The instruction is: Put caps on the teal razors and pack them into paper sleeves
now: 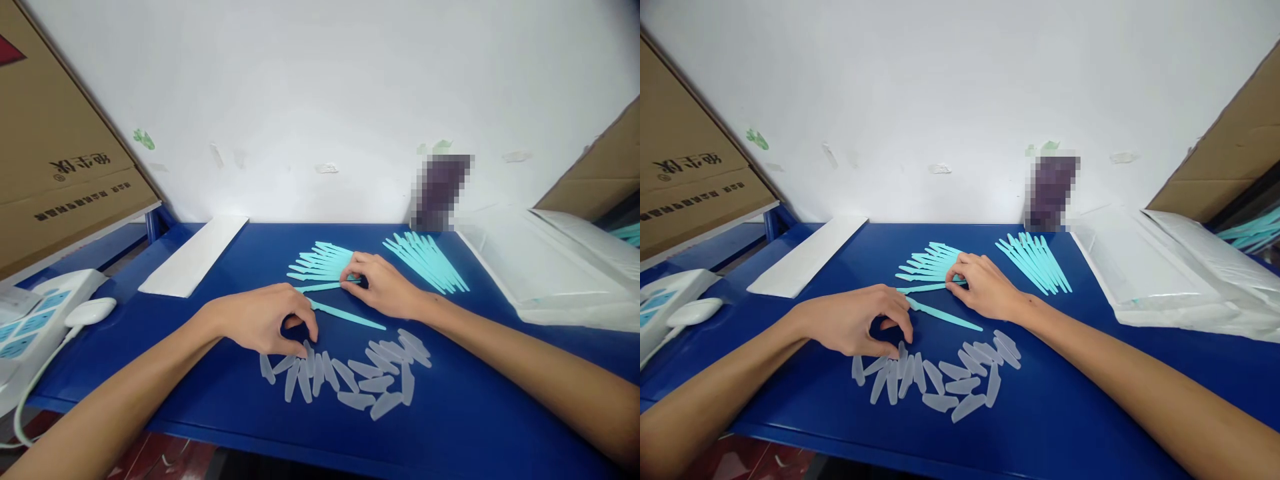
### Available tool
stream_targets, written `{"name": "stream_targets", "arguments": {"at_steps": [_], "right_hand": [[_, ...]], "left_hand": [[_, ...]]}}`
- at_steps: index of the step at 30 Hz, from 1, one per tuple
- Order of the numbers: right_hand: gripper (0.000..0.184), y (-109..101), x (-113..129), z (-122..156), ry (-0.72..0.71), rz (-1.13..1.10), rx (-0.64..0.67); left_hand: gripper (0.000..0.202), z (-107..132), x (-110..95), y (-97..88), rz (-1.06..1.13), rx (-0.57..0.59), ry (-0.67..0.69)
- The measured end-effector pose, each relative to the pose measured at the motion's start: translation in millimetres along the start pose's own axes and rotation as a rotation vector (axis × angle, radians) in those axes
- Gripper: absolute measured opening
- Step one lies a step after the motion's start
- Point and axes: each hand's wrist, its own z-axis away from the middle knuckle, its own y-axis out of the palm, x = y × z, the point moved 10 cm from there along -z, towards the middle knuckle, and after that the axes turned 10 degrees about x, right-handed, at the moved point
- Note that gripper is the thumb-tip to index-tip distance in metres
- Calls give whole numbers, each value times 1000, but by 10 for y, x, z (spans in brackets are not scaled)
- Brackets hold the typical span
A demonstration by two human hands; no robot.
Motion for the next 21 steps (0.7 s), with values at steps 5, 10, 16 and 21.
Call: {"name": "stream_targets", "arguments": {"at_steps": [5,10,16,21], "right_hand": [[29,23,34,13,-30,26,0],[27,-77,58,44,-55,29,-108],[21,-192,-111,90,74,-51,-236],[24,-208,-193,107,108,-156,-274]], "left_hand": [[12,-24,65,59,37,30,-11],[11,-6,69,-39,82,-43,-14],[8,175,83,-297,412,-246,82],[29,428,369,-629,673,-743,164]]}}
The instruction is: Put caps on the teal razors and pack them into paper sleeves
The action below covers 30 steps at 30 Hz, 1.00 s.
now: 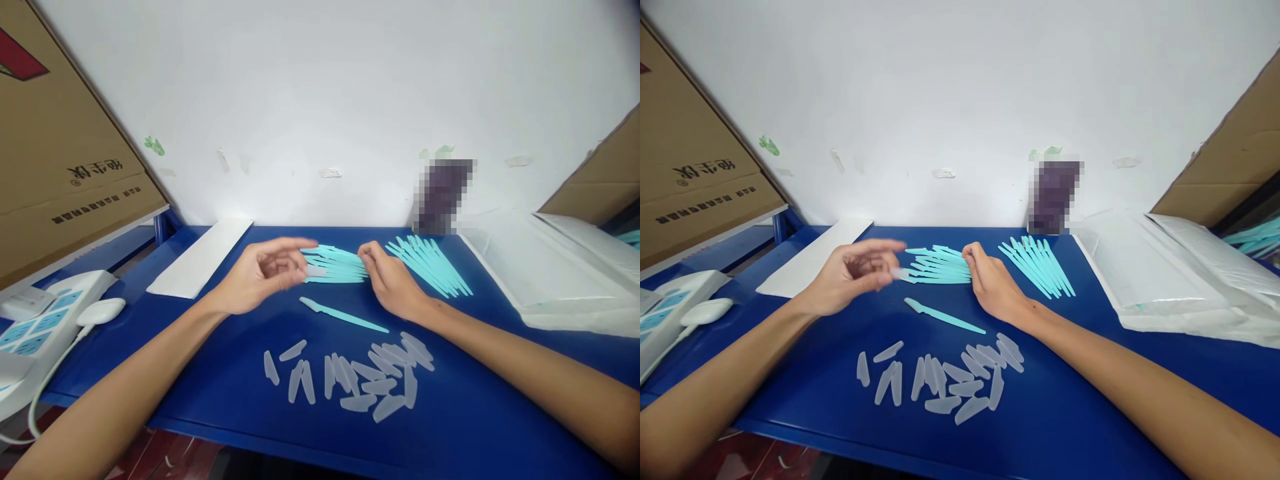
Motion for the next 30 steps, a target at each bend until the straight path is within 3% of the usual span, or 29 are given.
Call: {"name": "stream_targets", "arguments": {"at_steps": [2,5,9,13,20,30], "right_hand": [[29,-21,-21,-2,16,-10,-18],[37,-60,-9,-9,2,-7,-47],[36,-88,-12,-18,6,-17,-61],[26,-87,-23,-19,33,-52,-58],[19,-45,19,-16,24,-135,5],[19,-92,17,-9,26,-146,-30]], "left_hand": [[40,0,90,-207,99,-205,38],[35,29,303,-441,223,-448,49],[35,108,619,-594,272,-641,-57],[31,125,798,-554,235,-636,-166],[27,122,794,-504,152,-608,-165],[21,126,788,-487,62,-572,-187]]}}
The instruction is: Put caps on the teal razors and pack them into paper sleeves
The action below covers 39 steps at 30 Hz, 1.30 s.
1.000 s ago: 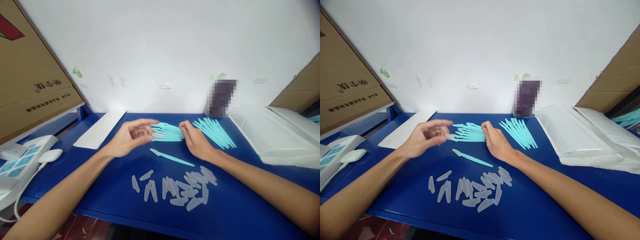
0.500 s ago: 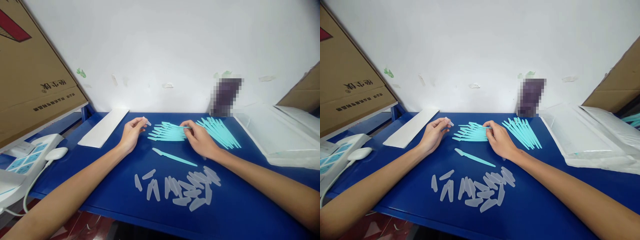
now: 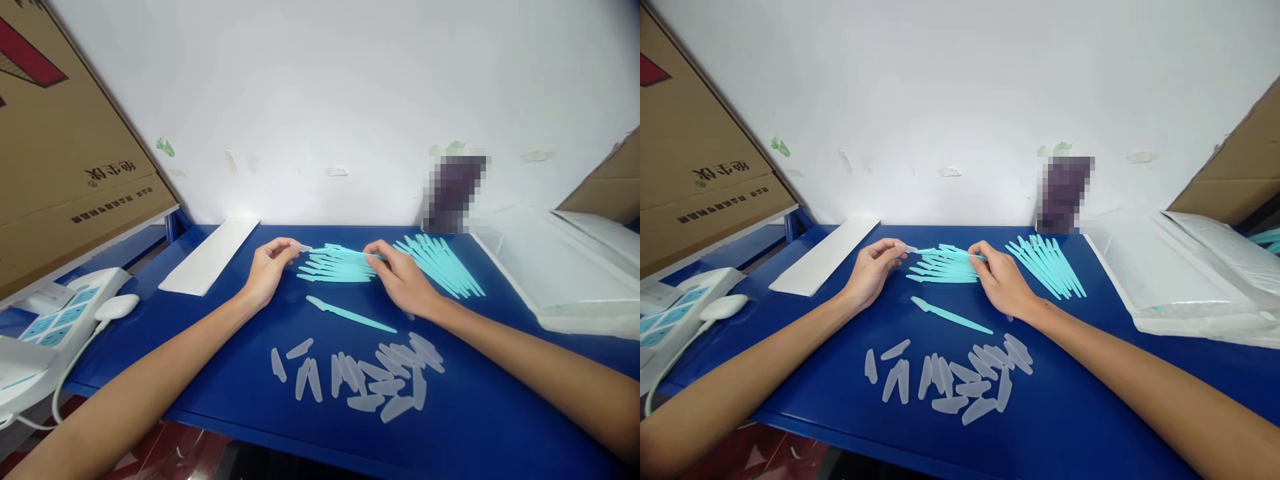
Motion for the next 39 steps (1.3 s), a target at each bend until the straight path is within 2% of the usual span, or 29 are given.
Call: {"name": "stream_targets", "arguments": {"at_steps": [4,8,15,19,22,26,29,34,36,39], "right_hand": [[20,-3,-13,1,2,2,-4],[20,-3,-25,3,-11,-12,-1],[22,109,1,12,-42,-7,127],[23,143,62,6,-73,41,147],[24,98,144,16,-140,76,90],[23,-58,152,63,-172,13,-48],[21,-70,113,59,-152,-25,-52],[18,113,16,-24,-49,130,81],[17,173,-8,-39,-36,181,124],[16,221,-24,-41,-36,235,157]], "left_hand": [[22,6,-25,46,-46,41,11],[29,16,-39,177,-160,167,14],[21,141,-295,397,-562,319,276],[18,241,-381,559,-778,396,380],[18,302,-437,647,-914,469,454],[18,371,-465,709,-994,633,525],[20,379,-447,700,-1036,694,524],[23,379,-501,695,-1060,691,514],[24,395,-518,717,-1031,740,449],[34,476,-451,779,-937,916,242]]}}
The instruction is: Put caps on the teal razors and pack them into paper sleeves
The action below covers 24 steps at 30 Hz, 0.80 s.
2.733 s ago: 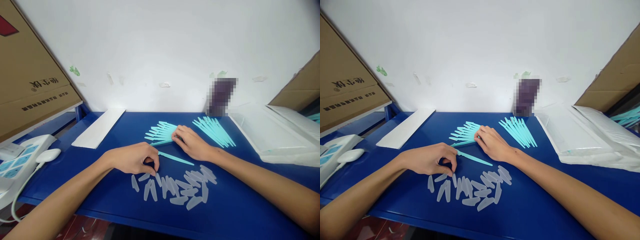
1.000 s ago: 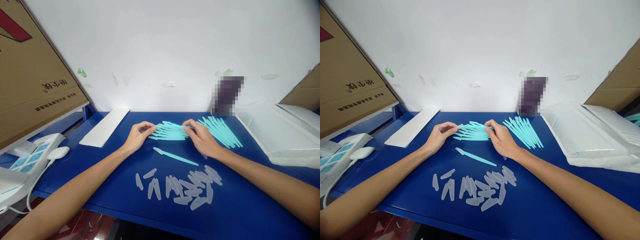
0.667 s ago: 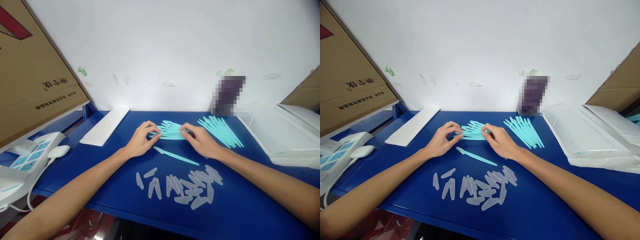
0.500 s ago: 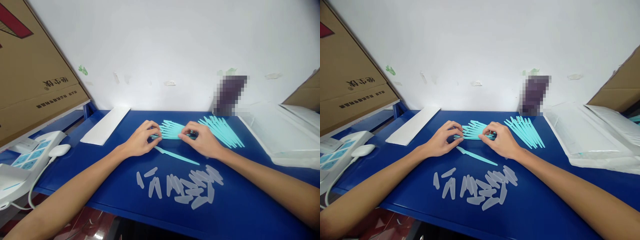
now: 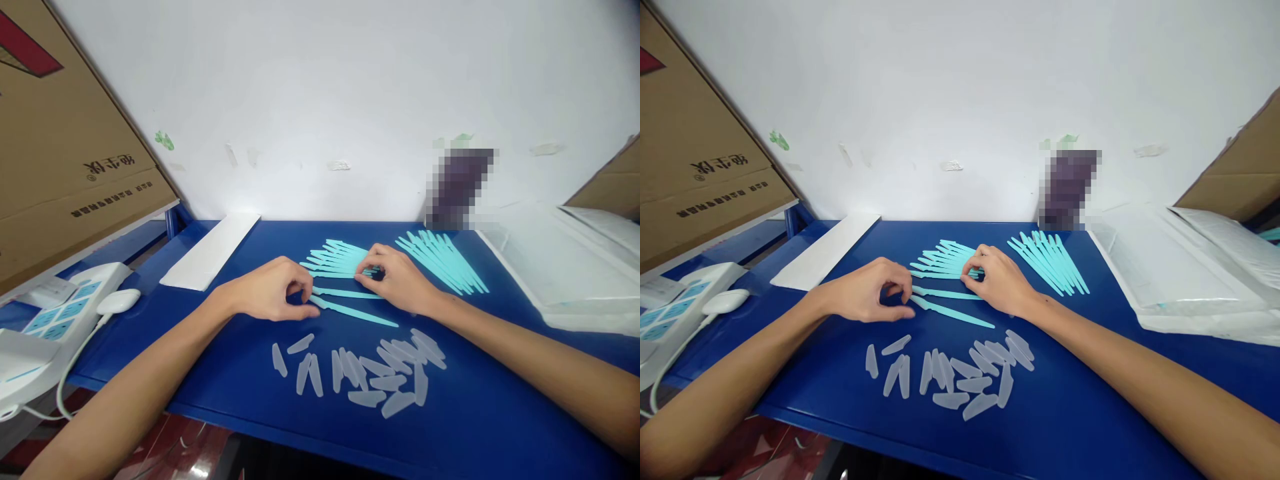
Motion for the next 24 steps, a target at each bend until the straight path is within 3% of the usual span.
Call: {"name": "stream_targets", "arguments": {"at_steps": [2,5,13,18,24], "right_hand": [[16,14,10,-2,-8,20,11],[17,38,18,-13,-6,34,42],[23,108,7,-23,-17,43,121],[25,126,-5,-5,-24,50,122],[26,135,22,5,-22,112,141]], "left_hand": [[38,12,-35,109,82,140,-24],[37,37,-66,204,123,254,-36],[20,132,98,200,110,343,-122],[7,198,195,81,104,283,-131],[12,196,441,-191,71,21,-182]]}}
